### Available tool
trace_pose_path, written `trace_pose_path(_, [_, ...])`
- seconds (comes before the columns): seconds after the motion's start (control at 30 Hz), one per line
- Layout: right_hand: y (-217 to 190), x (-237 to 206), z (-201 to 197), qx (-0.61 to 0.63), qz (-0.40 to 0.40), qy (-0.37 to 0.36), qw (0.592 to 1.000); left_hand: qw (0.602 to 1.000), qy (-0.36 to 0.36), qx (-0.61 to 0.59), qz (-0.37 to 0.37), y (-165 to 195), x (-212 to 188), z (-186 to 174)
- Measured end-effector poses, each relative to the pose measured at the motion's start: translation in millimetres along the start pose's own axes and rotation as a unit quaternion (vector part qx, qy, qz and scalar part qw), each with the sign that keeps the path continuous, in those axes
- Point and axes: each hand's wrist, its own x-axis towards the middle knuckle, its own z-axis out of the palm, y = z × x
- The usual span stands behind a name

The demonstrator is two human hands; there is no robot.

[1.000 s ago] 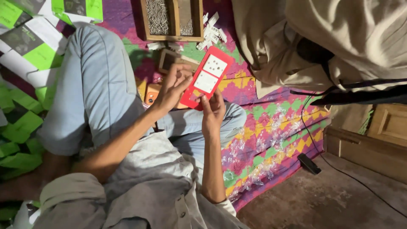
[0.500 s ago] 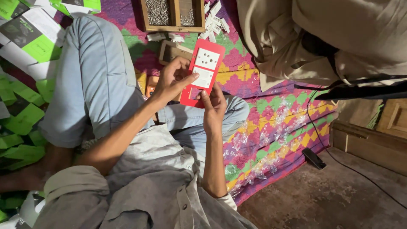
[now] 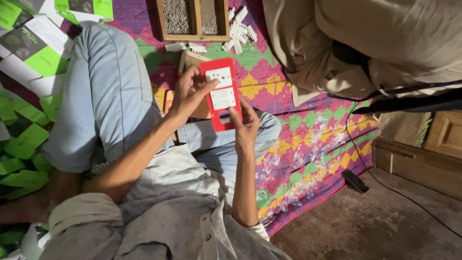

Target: The person sits on the floor and assembles small white electrical components onto red and blue plastic strips. They pick up components from a wooden box and place them into slots on the strips, occasionally adjusting their position.

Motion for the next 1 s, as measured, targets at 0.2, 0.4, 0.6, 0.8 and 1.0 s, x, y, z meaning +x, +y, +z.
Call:
trace_pose_path(0.2, [6.5,20.3,-38.9,-0.057,-0.049,0.068,0.995,0.996,-0.056,0.051,-0.035,22.0,-5.4,7.2])
trace_pose_path(0.4, [-1.2,40.6,-48.0,-0.055,-0.04,0.053,0.996,0.984,-0.129,0.05,-0.116,26.4,-8.8,8.6])
trace_pose_path(0.6, [-26.9,52.1,-20.8,-0.172,-0.116,0.001,0.978,0.986,-0.121,0.116,-0.021,12.6,-1.8,0.4])
trace_pose_path(0.8, [-77.4,96.6,12.4,-0.414,-0.255,-0.095,0.869,0.965,-0.054,0.226,-0.118,17.1,-2.3,2.9])
trace_pose_path(1.0, [-83.3,211.6,90.0,-0.429,-0.375,-0.246,0.784,0.962,-0.024,0.27,-0.028,6.6,-0.1,0.6])
